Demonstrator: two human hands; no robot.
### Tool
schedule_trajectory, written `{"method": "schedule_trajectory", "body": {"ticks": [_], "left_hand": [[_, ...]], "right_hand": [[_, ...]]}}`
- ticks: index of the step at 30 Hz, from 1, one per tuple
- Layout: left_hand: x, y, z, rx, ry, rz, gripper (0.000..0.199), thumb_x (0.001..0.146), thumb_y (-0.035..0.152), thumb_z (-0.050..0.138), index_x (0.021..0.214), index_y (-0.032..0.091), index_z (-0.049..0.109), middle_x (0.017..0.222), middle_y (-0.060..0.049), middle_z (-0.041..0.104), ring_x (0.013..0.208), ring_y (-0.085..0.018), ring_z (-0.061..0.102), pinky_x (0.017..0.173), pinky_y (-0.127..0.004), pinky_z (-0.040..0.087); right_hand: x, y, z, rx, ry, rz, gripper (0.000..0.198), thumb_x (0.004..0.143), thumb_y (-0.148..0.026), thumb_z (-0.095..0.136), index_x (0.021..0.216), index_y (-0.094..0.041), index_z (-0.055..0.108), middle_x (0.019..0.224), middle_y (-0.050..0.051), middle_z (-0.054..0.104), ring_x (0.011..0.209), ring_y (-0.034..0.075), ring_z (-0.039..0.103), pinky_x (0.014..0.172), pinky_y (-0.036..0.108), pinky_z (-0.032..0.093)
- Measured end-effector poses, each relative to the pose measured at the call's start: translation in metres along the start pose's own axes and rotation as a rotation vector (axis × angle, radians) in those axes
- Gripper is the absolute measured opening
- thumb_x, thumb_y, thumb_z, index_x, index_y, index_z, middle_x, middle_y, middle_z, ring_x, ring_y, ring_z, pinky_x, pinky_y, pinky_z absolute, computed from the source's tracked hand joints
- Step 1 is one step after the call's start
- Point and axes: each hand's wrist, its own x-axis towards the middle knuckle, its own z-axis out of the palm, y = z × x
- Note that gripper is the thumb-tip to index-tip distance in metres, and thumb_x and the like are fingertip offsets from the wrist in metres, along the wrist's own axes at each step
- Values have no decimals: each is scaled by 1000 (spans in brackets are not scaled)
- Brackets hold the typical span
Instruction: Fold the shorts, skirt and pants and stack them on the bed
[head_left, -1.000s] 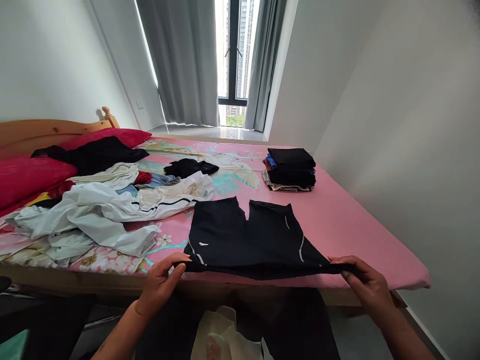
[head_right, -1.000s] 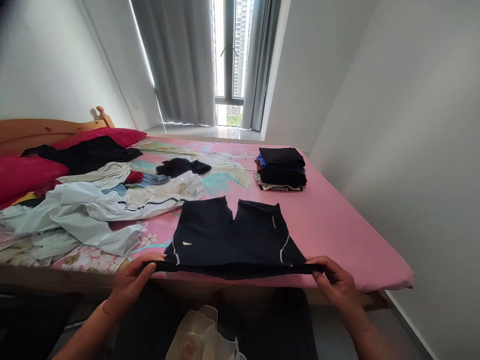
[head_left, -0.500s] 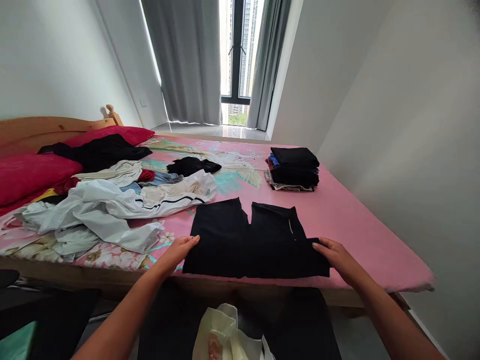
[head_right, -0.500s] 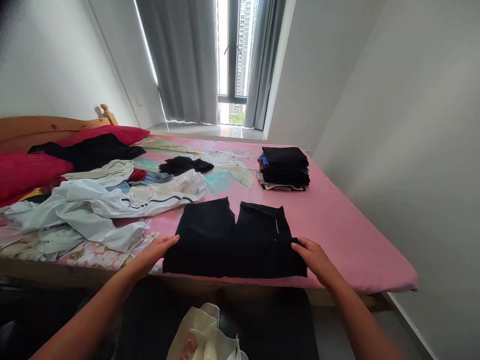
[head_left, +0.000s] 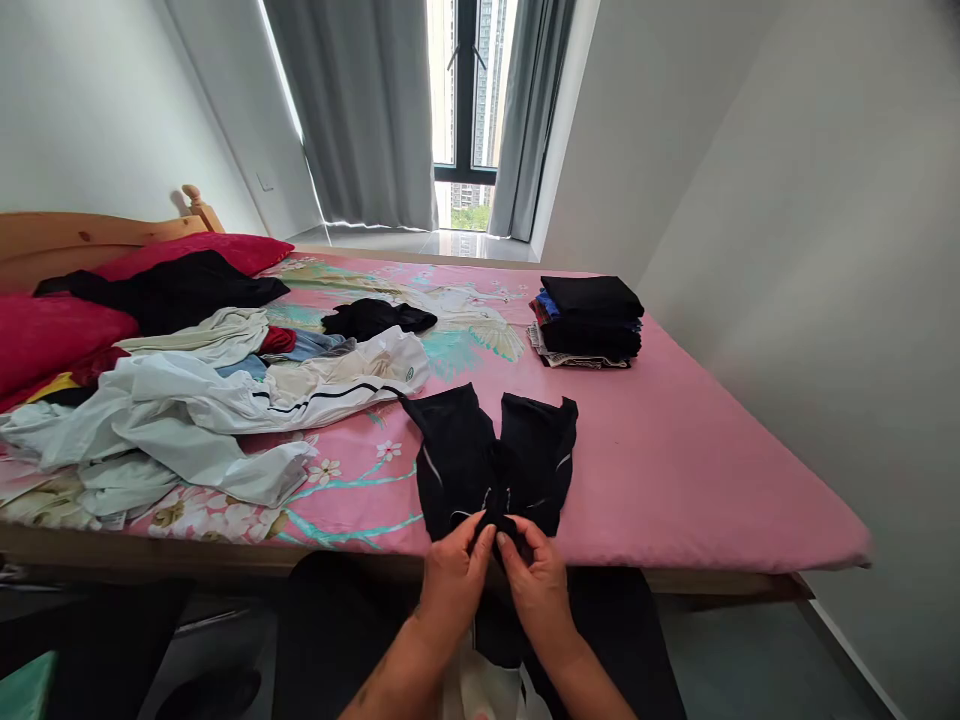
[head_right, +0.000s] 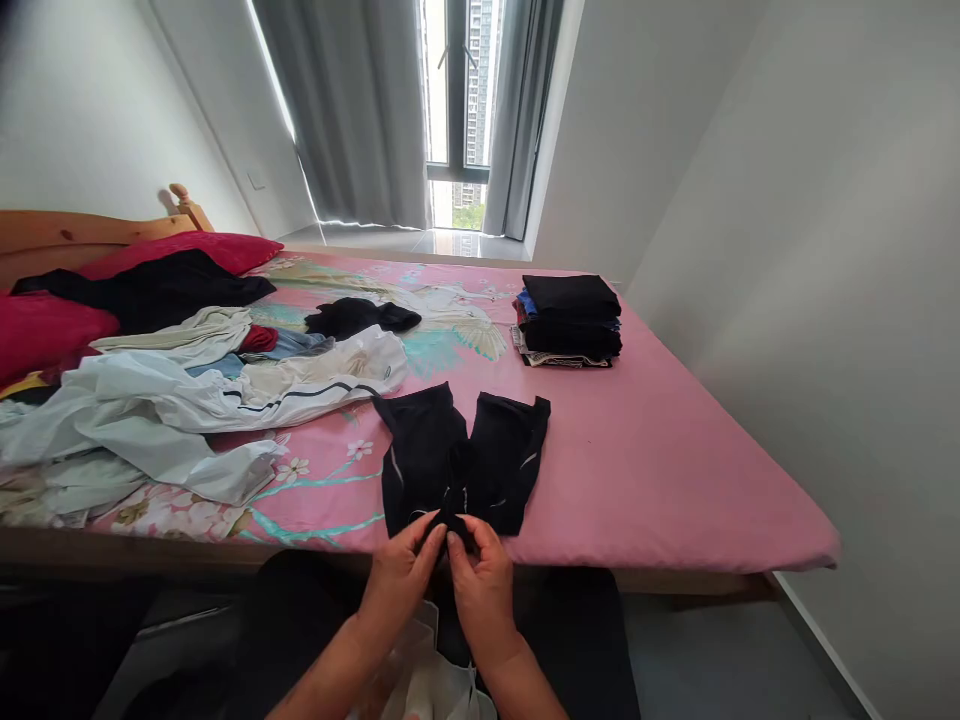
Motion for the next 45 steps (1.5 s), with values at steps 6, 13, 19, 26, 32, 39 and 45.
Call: {"method": "schedule_trajectory", "body": {"ticks": [6, 13, 19, 26, 32, 39, 45], "left_hand": [[-7, 1, -1, -50, 16, 11, 34, 90, 39, 44, 112, 21, 63, 105, -4, 70, 91, -18, 66, 81, -29, 52], [-9, 7, -6, -17, 31, 54, 34, 91, 37, 44, 114, 21, 62, 105, -5, 69, 91, -17, 66, 81, -27, 52], [-11, 7, -5, 88, 43, 56, 42, 80, 40, 60, 116, 19, 59, 101, -5, 69, 87, -19, 66, 77, -30, 54], [-10, -2, -7, 116, 0, 107, 28, 86, 22, 48, 110, 22, 61, 99, -2, 69, 89, -17, 65, 80, -29, 52], [-15, -10, -4, 209, 68, 215, 30, 86, 20, 48, 113, 20, 60, 105, -5, 69, 95, -18, 66, 87, -31, 53], [-27, -7, -7, 352, 123, 391, 33, 81, 16, 52, 112, 22, 63, 102, -4, 71, 90, -18, 68, 83, -28, 55], [-12, 20, -51, 422, 223, 479, 31, 84, 23, 52, 113, 22, 62, 98, -4, 72, 81, -18, 69, 75, -28, 56]], "right_hand": [[0, 5, 2, -120, 75, -125, 19, 88, -35, 54, 94, -20, 64, 95, 4, 57, 89, 15, 56, 81, 27, 47], [-5, -1, 8, -230, 69, -241, 16, 88, -26, 54, 99, -22, 63, 96, 3, 59, 89, 14, 57, 80, 26, 48], [-12, 2, 6, -199, -35, -247, 35, 85, -13, 43, 114, -22, 59, 108, 4, 58, 101, 14, 55, 92, 29, 46], [12, -12, -20, -322, 14, -303, 28, 84, -15, 36, 94, -20, 61, 99, 6, 54, 96, 17, 52, 86, 34, 45], [78, -53, -32, -846, -74, -298, 40, 77, -23, 50, 116, -17, 53, 120, 9, 51, 115, 24, 43, 100, 39, 35], [125, -60, -12, -1251, -377, 45, 50, 66, -21, 59, 115, -15, 55, 101, 13, 63, 93, 28, 60, 74, 34, 43], [141, -119, -56, -1282, -235, -4, 35, 68, -13, 48, 97, -21, 65, 93, 7, 67, 88, 22, 61, 65, 26, 38]]}}
